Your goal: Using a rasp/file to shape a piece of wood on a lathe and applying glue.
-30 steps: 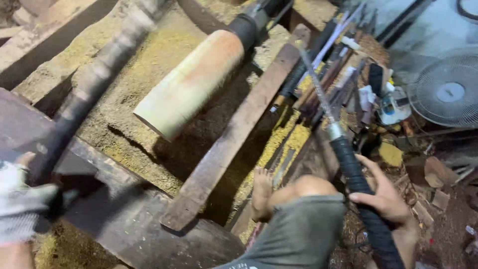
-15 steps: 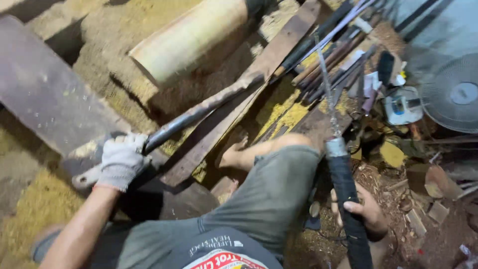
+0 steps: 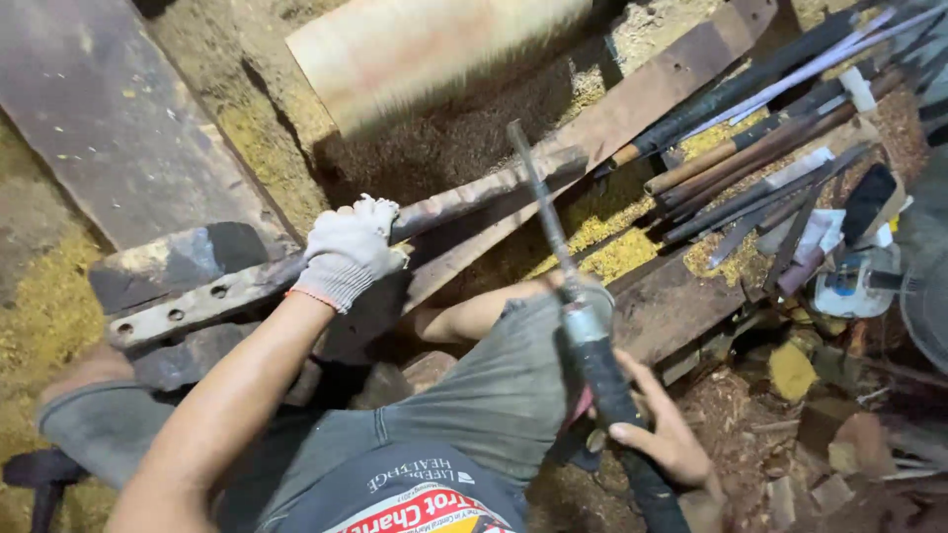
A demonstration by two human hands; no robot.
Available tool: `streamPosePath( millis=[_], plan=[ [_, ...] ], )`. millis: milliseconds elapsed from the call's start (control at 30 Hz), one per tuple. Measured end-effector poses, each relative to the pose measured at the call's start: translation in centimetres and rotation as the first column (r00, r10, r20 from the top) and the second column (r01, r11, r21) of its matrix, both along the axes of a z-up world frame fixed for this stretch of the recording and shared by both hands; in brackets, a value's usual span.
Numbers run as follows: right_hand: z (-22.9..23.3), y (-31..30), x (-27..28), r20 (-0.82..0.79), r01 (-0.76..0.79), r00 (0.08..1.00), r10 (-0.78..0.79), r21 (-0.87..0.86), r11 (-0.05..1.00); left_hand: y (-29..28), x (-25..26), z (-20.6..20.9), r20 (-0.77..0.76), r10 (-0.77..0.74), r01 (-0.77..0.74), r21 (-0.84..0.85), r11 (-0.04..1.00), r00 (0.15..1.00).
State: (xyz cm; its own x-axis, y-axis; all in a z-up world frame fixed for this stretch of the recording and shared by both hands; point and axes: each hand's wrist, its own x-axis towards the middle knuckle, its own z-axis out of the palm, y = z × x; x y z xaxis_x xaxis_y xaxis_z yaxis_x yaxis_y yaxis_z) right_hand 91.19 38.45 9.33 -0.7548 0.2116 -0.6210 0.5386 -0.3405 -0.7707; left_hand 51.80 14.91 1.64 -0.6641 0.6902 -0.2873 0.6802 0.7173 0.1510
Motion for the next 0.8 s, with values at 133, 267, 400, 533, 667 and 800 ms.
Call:
streamPosePath(
  millis=[133, 267, 400, 533, 667, 800],
  plan=[
    [-0.3, 2.4, -2.1, 0.029, -0.142, 0.989, 0.142, 0.0, 0.99, 1.8, -0.6, 0.5, 0.135, 0.022, -0.012, -0.075, 0.997, 0.991],
    [1.6, 5.3, -4.7, 0.213, -0.305, 0.924, 0.317, -0.085, 0.948, 3.2, -0.7, 1.2, 0.189, 0.06, -0.051, -0.051, 0.997, 0.98],
    [3.6, 7.3, -9.1, 0.291, -0.611, 0.785, 0.546, 0.218, 0.761, 5.9, -0.5, -0.4, -0.05, -0.051, 0.067, 0.404, 0.912, 0.997],
    [4.8, 6.8, -15.1, 0.116, -0.628, 0.766, 0.633, 0.347, 0.697, 12.0, -0.8, -4.4, -0.031, -0.06, 0.067, 0.494, 0.867, 0.998],
    [3.9, 8.1, -16.6, 0.527, -0.67, 0.657, 0.539, 0.08, 0.738, 14.1, -1.6, -3.7, 0.269, 0.046, -0.126, 0.287, 0.95, 0.962],
    [3.7, 9.0, -18.3, 0.471, -0.65, 0.681, 0.561, 0.036, 0.759, 14.9, -1.8, -3.9, 0.253, 0.141, -0.196, 0.206, 0.959, 0.957]
  ],
)
